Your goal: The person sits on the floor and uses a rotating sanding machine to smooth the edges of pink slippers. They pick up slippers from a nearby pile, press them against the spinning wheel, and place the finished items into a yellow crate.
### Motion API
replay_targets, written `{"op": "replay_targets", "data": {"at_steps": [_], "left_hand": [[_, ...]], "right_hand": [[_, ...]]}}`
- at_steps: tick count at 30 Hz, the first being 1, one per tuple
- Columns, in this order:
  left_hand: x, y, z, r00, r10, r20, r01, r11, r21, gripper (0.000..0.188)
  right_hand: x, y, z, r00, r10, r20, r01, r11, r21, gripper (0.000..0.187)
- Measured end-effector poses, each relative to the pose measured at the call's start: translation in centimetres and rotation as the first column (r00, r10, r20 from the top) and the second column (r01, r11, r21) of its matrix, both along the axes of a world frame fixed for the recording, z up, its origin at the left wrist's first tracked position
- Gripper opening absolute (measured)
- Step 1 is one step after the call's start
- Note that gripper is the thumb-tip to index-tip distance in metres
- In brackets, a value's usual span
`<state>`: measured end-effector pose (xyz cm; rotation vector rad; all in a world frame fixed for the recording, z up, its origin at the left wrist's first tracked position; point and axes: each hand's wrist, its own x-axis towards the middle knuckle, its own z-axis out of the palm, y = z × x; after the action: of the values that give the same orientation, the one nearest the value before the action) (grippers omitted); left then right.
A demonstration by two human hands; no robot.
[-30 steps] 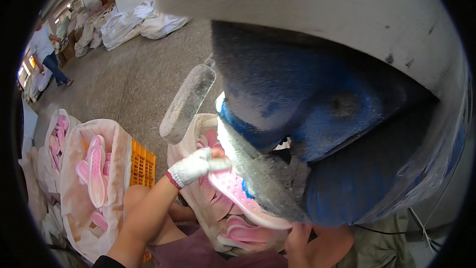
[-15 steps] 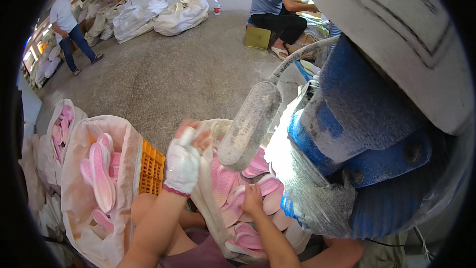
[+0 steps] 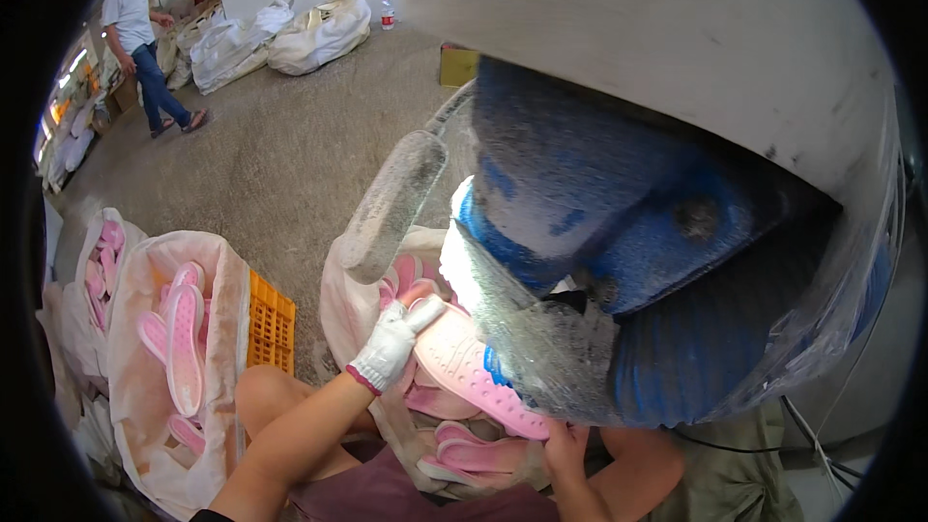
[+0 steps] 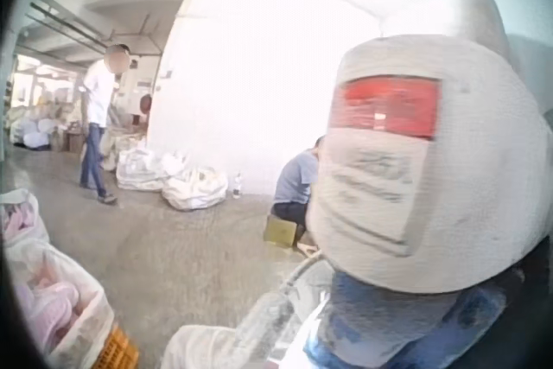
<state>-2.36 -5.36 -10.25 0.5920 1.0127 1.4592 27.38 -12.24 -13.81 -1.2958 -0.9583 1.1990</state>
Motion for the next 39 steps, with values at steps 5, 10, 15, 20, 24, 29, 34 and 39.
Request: {"op": "replay_targets", "data": {"at_steps": [5, 10, 15, 20, 24, 29, 34, 39], "left_hand": [[0.3, -0.9, 3.3, 0.889, -0.115, 0.443, 0.064, 0.990, 0.129, 0.050], [1.9, 0.3, 7.4, 0.840, -0.089, 0.535, 0.011, 0.989, 0.147, 0.040], [3.5, 0.3, 9.1, 0.727, 0.198, -0.657, 0.146, 0.891, 0.429, 0.036], [1.6, 0.5, 12.7, 0.816, 0.169, -0.552, 0.183, 0.831, 0.525, 0.046], [2.3, 0.0, 11.7, 0.911, 0.107, -0.398, 0.075, 0.906, 0.415, 0.048], [6.1, 0.9, 8.2, 0.861, -0.079, 0.503, 0.030, 0.994, 0.106, 0.043], [4.5, -0.7, 7.8, 0.848, -0.144, 0.510, 0.084, 0.987, 0.140, 0.045], [3.9, -0.1, 9.9, 0.866, -0.049, 0.497, -0.013, 0.993, 0.120, 0.042]], "right_hand": [[1.5, 0.7, 0.5, 0.869, 0.140, 0.475, -0.186, 0.981, 0.050, 0.026], [4.7, 3.6, 3.3, 0.928, 0.088, 0.362, -0.120, 0.991, 0.067, 0.030], [5.1, 4.9, 5.6, 0.964, 0.098, 0.248, -0.118, 0.991, 0.068, 0.034], [3.0, 7.6, 4.9, 0.957, 0.114, 0.268, -0.135, 0.989, 0.061, 0.037], [3.1, 8.4, 4.2, 0.979, 0.061, 0.193, -0.067, 0.997, 0.025, 0.041], [4.7, 2.0, 5.3, 0.900, -0.264, -0.348, 0.241, 0.964, -0.108, 0.044], [0.3, -2.8, 10.7, 0.996, -0.092, -0.024, 0.094, 0.987, 0.132, 0.049], [2.0, -1.3, 8.0, 0.936, -0.041, 0.350, -0.039, 0.975, 0.219, 0.041]]}}
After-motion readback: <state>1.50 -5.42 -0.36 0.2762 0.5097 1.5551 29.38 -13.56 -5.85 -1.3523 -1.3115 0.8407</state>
